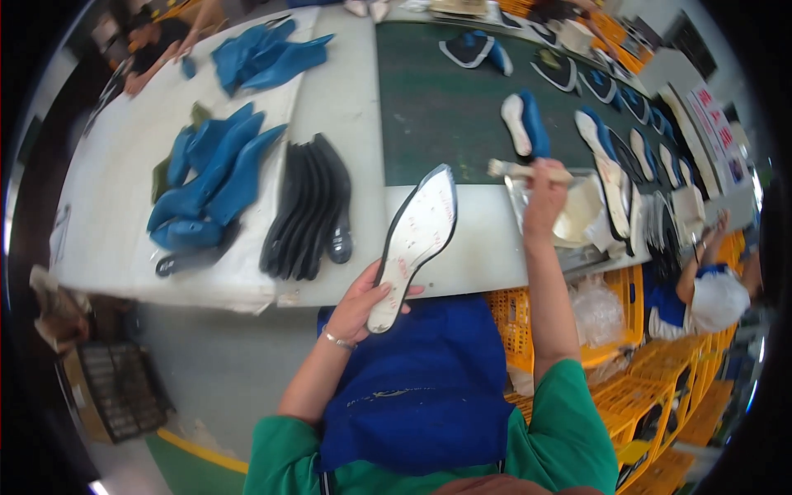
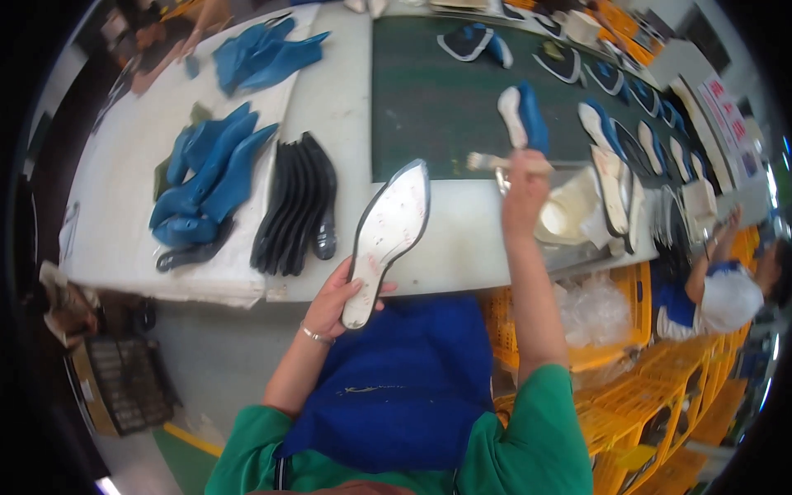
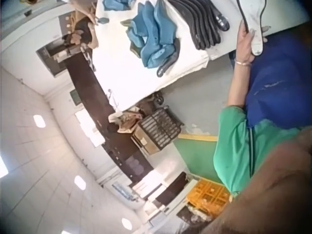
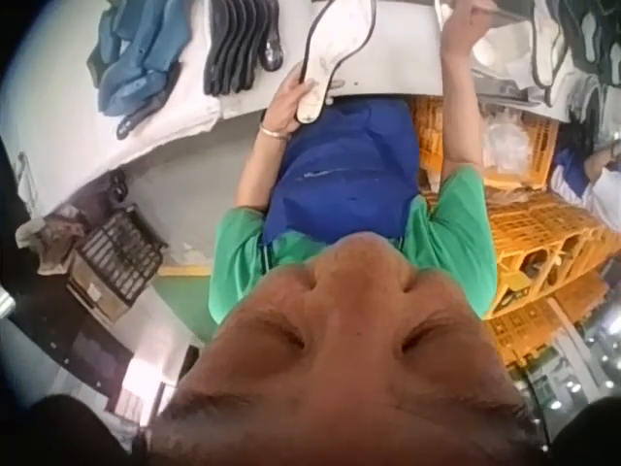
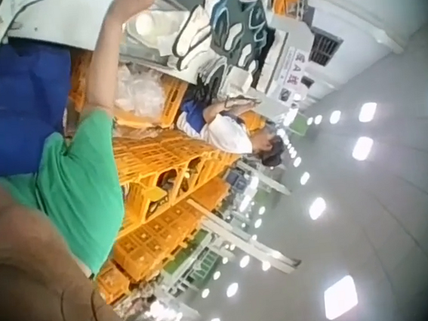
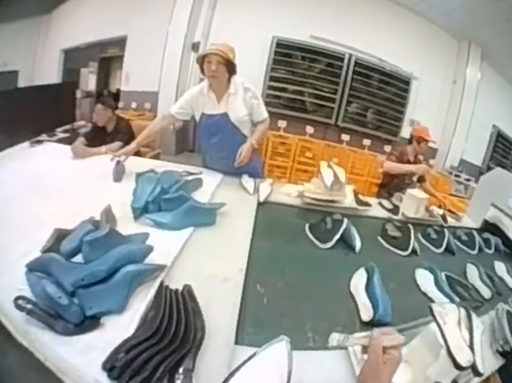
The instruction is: The person is applying glue to shoe soles using a brush at a factory workbench.
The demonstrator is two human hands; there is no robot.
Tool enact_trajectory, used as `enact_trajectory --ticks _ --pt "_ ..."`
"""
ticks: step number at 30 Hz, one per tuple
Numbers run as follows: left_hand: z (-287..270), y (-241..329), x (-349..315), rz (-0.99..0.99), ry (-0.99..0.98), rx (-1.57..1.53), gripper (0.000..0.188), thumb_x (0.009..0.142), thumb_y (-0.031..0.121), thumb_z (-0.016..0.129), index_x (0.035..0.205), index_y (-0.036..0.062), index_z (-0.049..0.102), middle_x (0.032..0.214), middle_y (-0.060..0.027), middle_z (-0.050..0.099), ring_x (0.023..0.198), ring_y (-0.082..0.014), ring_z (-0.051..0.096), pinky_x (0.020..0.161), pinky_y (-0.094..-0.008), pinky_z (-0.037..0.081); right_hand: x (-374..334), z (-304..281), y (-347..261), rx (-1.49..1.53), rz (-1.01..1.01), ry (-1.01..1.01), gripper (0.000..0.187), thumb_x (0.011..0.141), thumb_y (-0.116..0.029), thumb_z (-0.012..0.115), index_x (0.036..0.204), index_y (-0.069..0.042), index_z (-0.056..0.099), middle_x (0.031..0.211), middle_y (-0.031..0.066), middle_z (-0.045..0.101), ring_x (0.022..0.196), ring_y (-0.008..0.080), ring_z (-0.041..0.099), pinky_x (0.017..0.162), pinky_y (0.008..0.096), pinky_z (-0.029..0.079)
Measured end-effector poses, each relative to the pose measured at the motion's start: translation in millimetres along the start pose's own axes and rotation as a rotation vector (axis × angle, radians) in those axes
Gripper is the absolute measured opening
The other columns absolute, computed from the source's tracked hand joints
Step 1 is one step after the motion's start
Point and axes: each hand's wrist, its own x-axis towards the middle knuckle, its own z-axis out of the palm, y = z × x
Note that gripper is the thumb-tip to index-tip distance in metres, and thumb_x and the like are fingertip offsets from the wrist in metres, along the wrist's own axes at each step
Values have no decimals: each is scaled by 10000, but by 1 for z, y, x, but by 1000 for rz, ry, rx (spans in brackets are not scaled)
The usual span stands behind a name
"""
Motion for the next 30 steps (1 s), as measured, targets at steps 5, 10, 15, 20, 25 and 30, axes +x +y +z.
enact_trajectory --ticks 5,10,15,20,25,30 --pt "7 5 24 107 -12 -142 628 977 102 533 1517 63 215 1512 -163 363 1346 -403 446 1091 -474 434 -55 3 -18 100 193 -159 257 1004 -250 509 885 -43 603 769 23 555 723 90 506 678 255 404" --pt "10 15 38 253 -20 -139 564 1031 157 445 1534 79 202 1520 -171 368 1405 -325 388 1087 -432 439 -115 38 -46 282 637 -734 291 998 -268 530 1088 -8 625 816 51 668 558 52 497 468 182 311" --pt "8 16 42 227 -5 -134 511 1058 225 403 1528 112 237 1475 -159 433 1199 -207 570 976 -336 509 -132 59 -61 345 819 -885 259 887 -107 670 1120 -6 621 791 5 638 532 42 513 476 163 361" --pt "-38 52 39 509 202 951 736 983 235 562 1550 14 148 1626 -186 128 1516 -279 86 1207 -406 127 -123 53 -53 324 823 -801 218 886 -118 676 1076 -17 642 774 -14 636 528 27 507 473 153 358" --pt "-141 170 10 648 772 1933 739 867 237 666 1484 22 321 1560 -236 273 1438 -410 273 1148 -484 268 -124 27 -32 319 843 -631 257 873 -97 683 1093 17 615 795 17 635 556 60 518 488 176 371" --pt "-200 202 4 310 972 2395 662 802 213 699 1402 70 460 1506 -181 366 1271 -339 438 1028 -519 357 -129 11 -17 305 836 -436 133 898 -130 653 976 -28 620 717 -19 599 500 28 488 443 151 359"
